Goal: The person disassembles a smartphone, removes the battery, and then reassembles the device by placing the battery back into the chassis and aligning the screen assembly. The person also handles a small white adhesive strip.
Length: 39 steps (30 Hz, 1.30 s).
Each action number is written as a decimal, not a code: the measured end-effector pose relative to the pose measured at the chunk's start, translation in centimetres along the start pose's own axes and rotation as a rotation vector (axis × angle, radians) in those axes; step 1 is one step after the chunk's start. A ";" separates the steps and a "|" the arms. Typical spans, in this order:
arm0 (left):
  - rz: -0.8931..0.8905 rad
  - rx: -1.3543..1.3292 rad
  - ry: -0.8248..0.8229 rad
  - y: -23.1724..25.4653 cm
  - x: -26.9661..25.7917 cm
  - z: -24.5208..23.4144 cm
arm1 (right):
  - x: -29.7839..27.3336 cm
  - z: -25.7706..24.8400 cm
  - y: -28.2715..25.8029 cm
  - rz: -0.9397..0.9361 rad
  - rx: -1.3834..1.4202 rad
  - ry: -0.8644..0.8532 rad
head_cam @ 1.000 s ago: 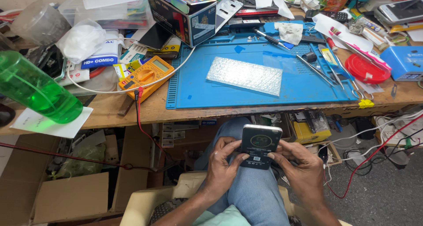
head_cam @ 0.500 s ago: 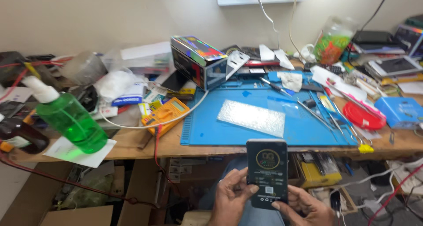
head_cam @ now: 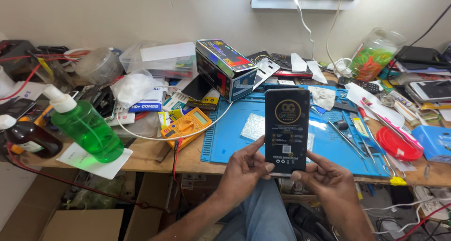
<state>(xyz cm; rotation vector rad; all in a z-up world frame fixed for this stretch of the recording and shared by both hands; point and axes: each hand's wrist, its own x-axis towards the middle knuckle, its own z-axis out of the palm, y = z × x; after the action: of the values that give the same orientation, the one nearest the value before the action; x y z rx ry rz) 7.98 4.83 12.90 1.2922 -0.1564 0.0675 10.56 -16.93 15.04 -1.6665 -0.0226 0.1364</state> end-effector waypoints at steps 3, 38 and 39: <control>-0.026 0.048 0.005 0.7 1.9 -0.4 | 2.7 -0.1 0.9 -0.020 0.148 -0.091; 0.669 1.055 -0.145 3.5 10.7 -1.4 | 8.0 -1.3 -3.6 -0.695 -0.876 0.097; 0.662 1.066 -0.143 3.5 10.9 -1.3 | 8.3 -1.3 -3.6 -0.748 -0.871 0.105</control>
<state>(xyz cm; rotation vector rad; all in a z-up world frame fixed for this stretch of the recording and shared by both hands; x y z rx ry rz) 18.40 6.62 17.53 2.2546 -0.7394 0.7001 19.19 -17.01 18.08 -2.4015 -0.7020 -0.6093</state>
